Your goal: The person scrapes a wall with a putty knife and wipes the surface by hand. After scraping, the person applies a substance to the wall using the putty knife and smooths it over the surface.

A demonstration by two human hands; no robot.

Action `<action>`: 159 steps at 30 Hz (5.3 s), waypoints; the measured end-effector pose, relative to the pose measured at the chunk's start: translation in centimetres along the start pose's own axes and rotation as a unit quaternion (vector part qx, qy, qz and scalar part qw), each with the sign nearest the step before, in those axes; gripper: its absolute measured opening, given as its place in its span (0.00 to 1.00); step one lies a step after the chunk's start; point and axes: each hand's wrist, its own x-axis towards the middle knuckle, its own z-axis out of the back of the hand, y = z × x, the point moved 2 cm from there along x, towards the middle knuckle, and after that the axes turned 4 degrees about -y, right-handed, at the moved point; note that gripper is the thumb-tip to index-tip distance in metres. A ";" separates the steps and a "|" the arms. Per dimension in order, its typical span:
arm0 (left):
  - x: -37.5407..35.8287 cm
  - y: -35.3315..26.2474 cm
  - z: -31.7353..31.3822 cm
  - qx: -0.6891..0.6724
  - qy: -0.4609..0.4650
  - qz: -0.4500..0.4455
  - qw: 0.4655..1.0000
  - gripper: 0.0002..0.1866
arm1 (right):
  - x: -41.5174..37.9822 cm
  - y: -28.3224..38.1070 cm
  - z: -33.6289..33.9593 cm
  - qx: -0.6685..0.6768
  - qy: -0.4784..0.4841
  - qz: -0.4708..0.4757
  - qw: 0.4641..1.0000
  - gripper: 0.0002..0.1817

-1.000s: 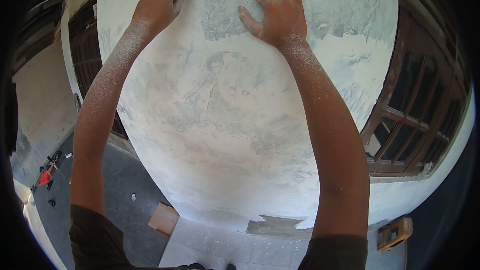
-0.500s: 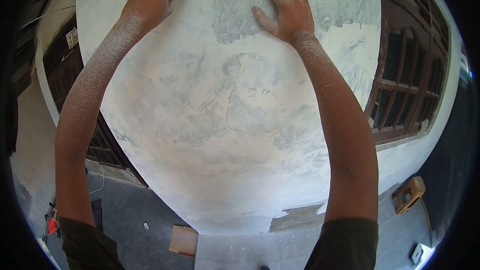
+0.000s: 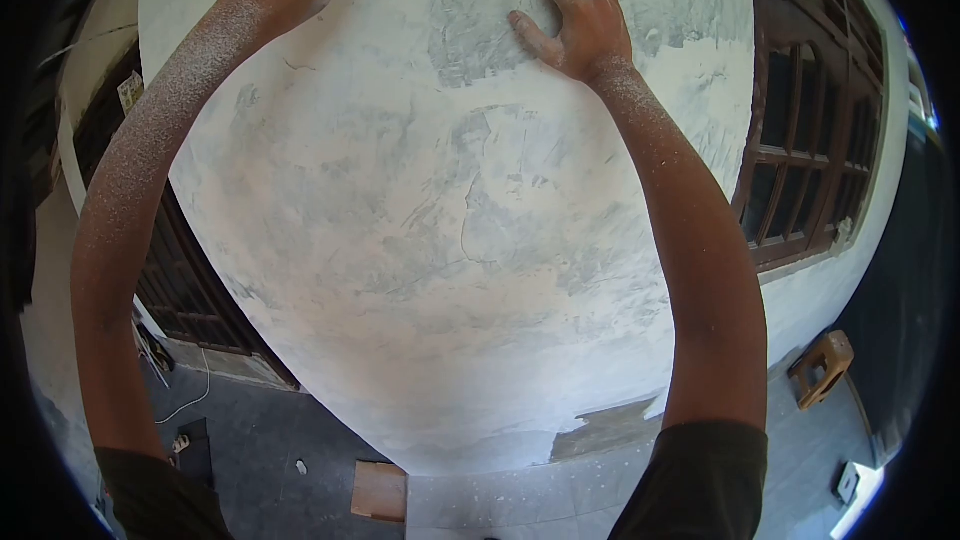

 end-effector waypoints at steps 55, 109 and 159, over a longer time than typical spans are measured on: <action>0.0 0.4 0.8 -0.003 -0.060 -0.020 0.998 0.16 | -0.3 0.1 -0.4 0.003 -0.014 -0.005 1.000 0.35; -1.8 -1.0 1.7 0.057 -0.042 0.005 0.997 0.25 | -0.9 -0.2 -0.2 0.019 -0.021 -0.014 0.999 0.31; 0.5 -4.7 -2.8 -0.031 -0.167 0.103 0.980 0.16 | -0.9 -0.1 -0.1 0.034 -0.036 -0.014 0.999 0.30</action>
